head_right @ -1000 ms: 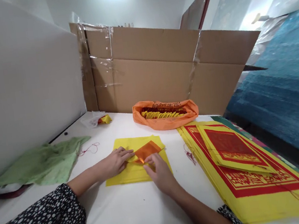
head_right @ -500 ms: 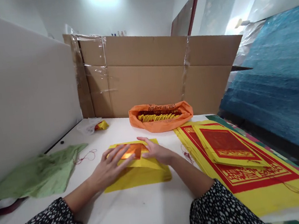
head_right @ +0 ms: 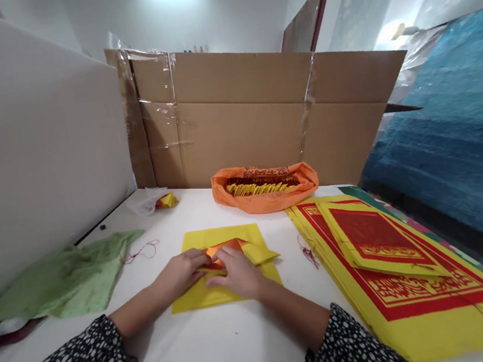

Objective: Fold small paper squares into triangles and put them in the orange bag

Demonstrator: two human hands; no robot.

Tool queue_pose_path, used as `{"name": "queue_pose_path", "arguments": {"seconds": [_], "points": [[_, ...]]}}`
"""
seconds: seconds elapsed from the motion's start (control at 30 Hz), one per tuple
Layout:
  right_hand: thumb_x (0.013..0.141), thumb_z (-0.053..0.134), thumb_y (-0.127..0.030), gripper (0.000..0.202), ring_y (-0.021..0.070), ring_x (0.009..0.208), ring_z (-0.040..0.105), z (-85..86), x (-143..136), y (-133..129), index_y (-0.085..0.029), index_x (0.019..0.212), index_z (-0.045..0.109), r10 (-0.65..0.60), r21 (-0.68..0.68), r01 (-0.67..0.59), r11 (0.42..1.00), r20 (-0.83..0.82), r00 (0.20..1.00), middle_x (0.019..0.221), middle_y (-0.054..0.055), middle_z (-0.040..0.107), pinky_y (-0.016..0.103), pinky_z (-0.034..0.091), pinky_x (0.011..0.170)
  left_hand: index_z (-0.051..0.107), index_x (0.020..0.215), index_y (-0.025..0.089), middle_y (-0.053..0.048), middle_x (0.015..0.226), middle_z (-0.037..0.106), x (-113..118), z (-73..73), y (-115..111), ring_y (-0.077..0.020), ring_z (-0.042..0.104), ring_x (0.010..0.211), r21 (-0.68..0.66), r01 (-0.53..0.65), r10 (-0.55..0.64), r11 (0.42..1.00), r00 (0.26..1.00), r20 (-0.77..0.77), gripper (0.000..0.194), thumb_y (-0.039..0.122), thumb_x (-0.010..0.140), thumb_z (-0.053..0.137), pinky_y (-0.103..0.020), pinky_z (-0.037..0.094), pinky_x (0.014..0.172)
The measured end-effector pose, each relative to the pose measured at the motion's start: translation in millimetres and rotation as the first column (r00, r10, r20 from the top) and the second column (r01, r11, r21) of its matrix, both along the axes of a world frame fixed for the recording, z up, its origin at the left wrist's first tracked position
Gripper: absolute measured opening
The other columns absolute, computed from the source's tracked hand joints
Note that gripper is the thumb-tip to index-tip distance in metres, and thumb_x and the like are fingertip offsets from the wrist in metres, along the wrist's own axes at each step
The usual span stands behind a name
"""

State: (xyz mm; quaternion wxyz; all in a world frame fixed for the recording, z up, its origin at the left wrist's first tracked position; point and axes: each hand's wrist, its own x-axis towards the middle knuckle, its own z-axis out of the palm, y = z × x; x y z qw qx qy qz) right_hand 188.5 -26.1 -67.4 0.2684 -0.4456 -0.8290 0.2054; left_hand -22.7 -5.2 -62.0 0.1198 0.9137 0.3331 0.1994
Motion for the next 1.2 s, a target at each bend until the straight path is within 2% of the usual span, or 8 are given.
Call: {"name": "queue_pose_path", "arguments": {"seconds": [0.07,0.13,0.27,0.37,0.43,0.57,0.77,1.2], "points": [[0.087,0.062,-0.039,0.021,0.0142,0.069,0.050,-6.9,-9,-2,-0.020,0.079,0.060,-0.116,0.005,0.117,0.993,-0.067,0.991,0.076,-0.002,0.054,0.025,0.038,0.063,0.063,0.111,0.021,-0.004,0.098,0.069,-6,1.4,11,-0.0184,0.065,0.091,-0.190,-0.039,0.068,0.981,0.987,0.148,0.028,0.019,0.084,0.056,-0.030,0.051,0.082],[0.091,0.055,-0.037,0.031,0.0131,0.061,0.047,-11.7,-11,1,-0.020,0.065,0.054,-0.182,-0.030,0.180,0.983,-0.132,0.974,0.064,-0.003,0.049,0.024,0.034,0.058,0.060,0.115,0.019,-0.003,0.091,0.069,-14,0.3,22,-0.0172,0.065,0.082,-0.362,-0.085,0.197,0.928,0.938,0.285,0.034,0.020,0.081,0.057,-0.029,0.052,0.078],[0.087,0.056,-0.034,0.016,0.0135,0.057,0.048,-15.8,-8,7,-0.021,0.079,0.056,-0.256,-0.164,0.219,0.962,-0.250,0.934,0.061,-0.005,0.049,0.023,0.035,0.054,0.060,0.112,0.015,-0.002,0.080,0.067,-22,-7.7,33,-0.0175,0.065,0.076,-0.482,-0.112,0.342,0.869,0.840,0.422,0.036,0.025,0.077,0.063,-0.030,0.052,0.075],[0.086,0.052,-0.026,0.029,0.0144,0.057,0.051,-14.8,-7,5,-0.020,0.115,0.052,-0.264,-0.152,0.233,0.961,-0.242,0.934,0.062,-0.007,0.051,0.023,0.037,0.056,0.062,0.108,0.016,-0.001,0.078,0.067,-17,-13.1,32,-0.0167,0.064,0.074,-0.441,-0.167,0.370,0.882,0.824,0.429,0.031,0.024,0.078,0.062,-0.029,0.051,0.073],[0.087,0.049,-0.021,0.039,0.0151,0.057,0.052,-12.4,-8,2,-0.022,0.126,0.048,-0.237,-0.116,0.221,0.968,-0.152,0.959,0.062,-0.007,0.052,0.023,0.036,0.057,0.064,0.103,0.017,-0.002,0.080,0.068,-13,-14.4,29,-0.0165,0.064,0.075,-0.379,-0.212,0.369,0.901,0.835,0.409,0.024,0.021,0.080,0.059,-0.028,0.049,0.073],[0.088,0.046,-0.016,0.034,0.0170,0.068,0.060,-7.1,-10,-2,-0.026,0.117,0.060,-0.233,-0.056,0.236,0.970,0.060,0.971,0.073,-0.002,0.066,0.025,0.040,0.065,0.067,0.088,0.019,-0.002,0.085,0.070,-8,-11.7,23,-0.0183,0.064,0.080,-0.230,-0.289,0.351,0.929,0.885,0.306,0.014,0.017,0.083,0.054,-0.029,0.047,0.075],[0.090,0.045,-0.013,0.033,0.0191,0.095,0.066,-6.7,-11,-2,-0.026,0.110,0.067,-0.226,-0.020,0.228,0.973,0.072,0.971,0.106,0.000,0.073,0.028,0.044,0.084,0.067,0.082,0.020,-0.003,0.083,0.068,-9,-8.0,18,-0.0199,0.062,0.082,-0.098,-0.316,0.330,0.944,0.918,0.221,0.017,0.010,0.083,0.053,-0.030,0.046,0.076],[0.089,0.044,-0.010,0.035,0.0195,0.098,0.067,-11.7,-13,-1,-0.025,0.111,0.068,-0.232,0.026,0.230,0.973,0.074,0.970,0.108,0.001,0.073,0.030,0.047,0.088,0.065,0.082,0.018,-0.003,0.082,0.065,-7,-15.1,21,-0.0201,0.059,0.083,-0.024,-0.325,0.324,0.946,0.931,0.168,0.018,0.008,0.086,0.050,-0.030,0.046,0.074]]}}
